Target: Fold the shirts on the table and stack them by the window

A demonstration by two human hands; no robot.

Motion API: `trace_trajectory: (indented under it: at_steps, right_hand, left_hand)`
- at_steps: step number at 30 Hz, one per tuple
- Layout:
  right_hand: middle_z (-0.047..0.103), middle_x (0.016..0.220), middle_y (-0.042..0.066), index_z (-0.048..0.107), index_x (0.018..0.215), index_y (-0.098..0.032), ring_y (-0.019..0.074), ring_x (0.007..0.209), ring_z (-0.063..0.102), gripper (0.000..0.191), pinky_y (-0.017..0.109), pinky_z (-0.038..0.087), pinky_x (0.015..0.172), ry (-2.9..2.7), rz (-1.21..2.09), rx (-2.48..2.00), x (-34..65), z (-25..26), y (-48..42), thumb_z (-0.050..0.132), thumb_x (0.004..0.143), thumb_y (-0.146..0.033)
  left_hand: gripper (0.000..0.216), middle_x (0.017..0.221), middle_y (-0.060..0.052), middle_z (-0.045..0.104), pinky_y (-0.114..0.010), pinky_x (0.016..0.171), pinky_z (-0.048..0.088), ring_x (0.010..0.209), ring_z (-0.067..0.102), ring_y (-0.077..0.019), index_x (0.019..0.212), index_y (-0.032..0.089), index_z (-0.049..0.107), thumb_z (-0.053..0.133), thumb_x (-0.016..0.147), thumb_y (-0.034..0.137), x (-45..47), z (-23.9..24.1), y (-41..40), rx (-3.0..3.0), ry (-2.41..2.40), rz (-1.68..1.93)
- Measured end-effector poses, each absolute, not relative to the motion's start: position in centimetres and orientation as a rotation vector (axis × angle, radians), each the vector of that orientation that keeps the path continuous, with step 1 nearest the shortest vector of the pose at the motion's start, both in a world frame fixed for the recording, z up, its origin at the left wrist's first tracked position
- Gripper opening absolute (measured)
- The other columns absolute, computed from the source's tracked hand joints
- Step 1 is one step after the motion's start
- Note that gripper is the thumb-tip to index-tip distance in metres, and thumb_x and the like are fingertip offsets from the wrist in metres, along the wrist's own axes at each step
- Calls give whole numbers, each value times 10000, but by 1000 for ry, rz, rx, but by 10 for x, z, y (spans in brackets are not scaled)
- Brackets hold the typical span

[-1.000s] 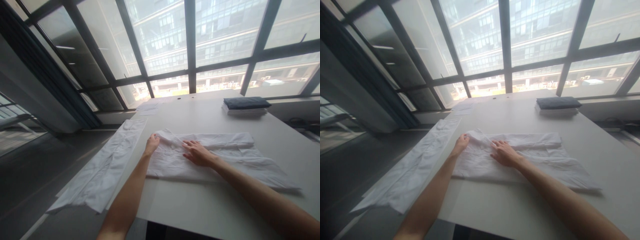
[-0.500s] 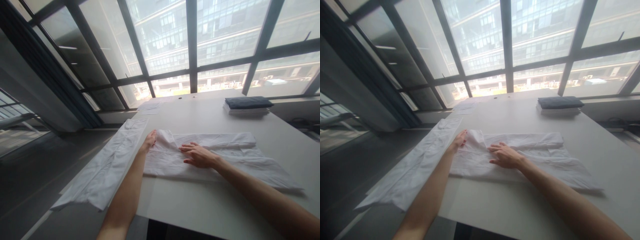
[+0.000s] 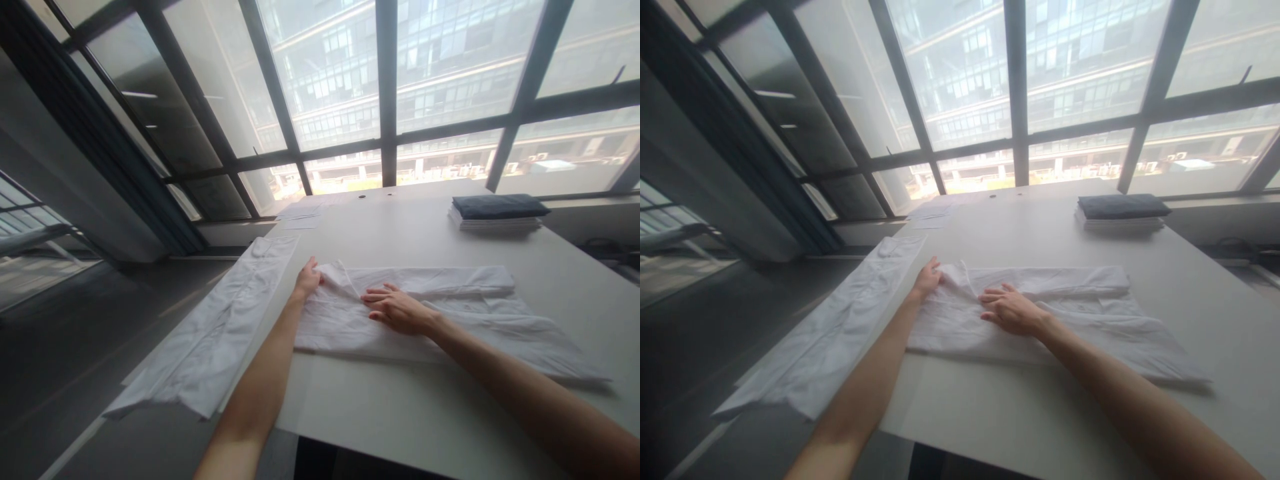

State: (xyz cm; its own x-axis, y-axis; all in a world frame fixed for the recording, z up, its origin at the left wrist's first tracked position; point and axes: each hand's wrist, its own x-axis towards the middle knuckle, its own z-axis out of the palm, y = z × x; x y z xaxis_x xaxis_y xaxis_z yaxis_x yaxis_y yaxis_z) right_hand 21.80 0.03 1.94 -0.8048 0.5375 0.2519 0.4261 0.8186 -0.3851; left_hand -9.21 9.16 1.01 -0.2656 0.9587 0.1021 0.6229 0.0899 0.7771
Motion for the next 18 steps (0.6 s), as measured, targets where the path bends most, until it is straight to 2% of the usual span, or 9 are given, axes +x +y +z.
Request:
trace_trajectory:
  at_steps: [3, 6, 8, 13, 15, 18]
  right_hand:
    - [643, 1422, 101, 747, 1201, -235, 282, 1425, 471, 421, 531, 249, 1201, -2650, 468, -734, 219, 19, 0, 409, 1075, -452]
    - [634, 1434, 99, 738, 1228, -238, 280, 1433, 461, 427, 530, 241, 1205, -2651, 479, -737, 219, 18, 0, 403, 1075, -456]
    - [628, 1442, 94, 726, 1248, -240, 276, 1436, 457, 428, 525, 234, 1209, -2656, 479, -740, 220, 18, 1, 398, 1078, -456]
    - [626, 1444, 95, 719, 1256, -240, 277, 1434, 461, 413, 531, 240, 1205, -2650, 473, -726, 220, 16, 2, 406, 1078, -441]
    - [628, 1441, 95, 717, 1255, -238, 275, 1433, 463, 407, 531, 244, 1205, -2651, 468, -724, 221, 16, 2, 407, 1079, -434]
    - [624, 1445, 97, 712, 1259, -236, 272, 1438, 458, 409, 526, 246, 1209, -2651, 465, -726, 221, 17, 1, 403, 1080, -436]
  left_hand:
    - [693, 1266, -127, 708, -236, 776, 545, 923, 723, -199, 1476, 134, 533, 622, 791, 75, -99, 8, 96, 1529, 1984, 995]
    - [583, 1157, -117, 749, -248, 861, 530, 1082, 690, -243, 1315, 136, 667, 636, 739, 57, -102, 10, 95, 1517, 1993, 1003]
    - [493, 1105, -106, 762, -246, 861, 531, 1103, 676, -244, 1202, 147, 719, 624, 726, 57, -103, 13, 91, 1501, 1957, 1013]
    - [196, 806, -48, 725, -241, 692, 557, 748, 690, -174, 936, 143, 704, 587, 778, 136, -114, 26, 83, 1340, 1872, 1005]
    - [132, 778, -45, 692, -246, 677, 567, 686, 675, -155, 909, 147, 665, 573, 825, 192, -123, 33, 79, 1262, 1874, 1019]
    - [191, 834, -63, 691, -267, 651, 577, 675, 679, -160, 948, 153, 639, 541, 902, 310, -133, 41, 73, 1210, 1862, 1010]
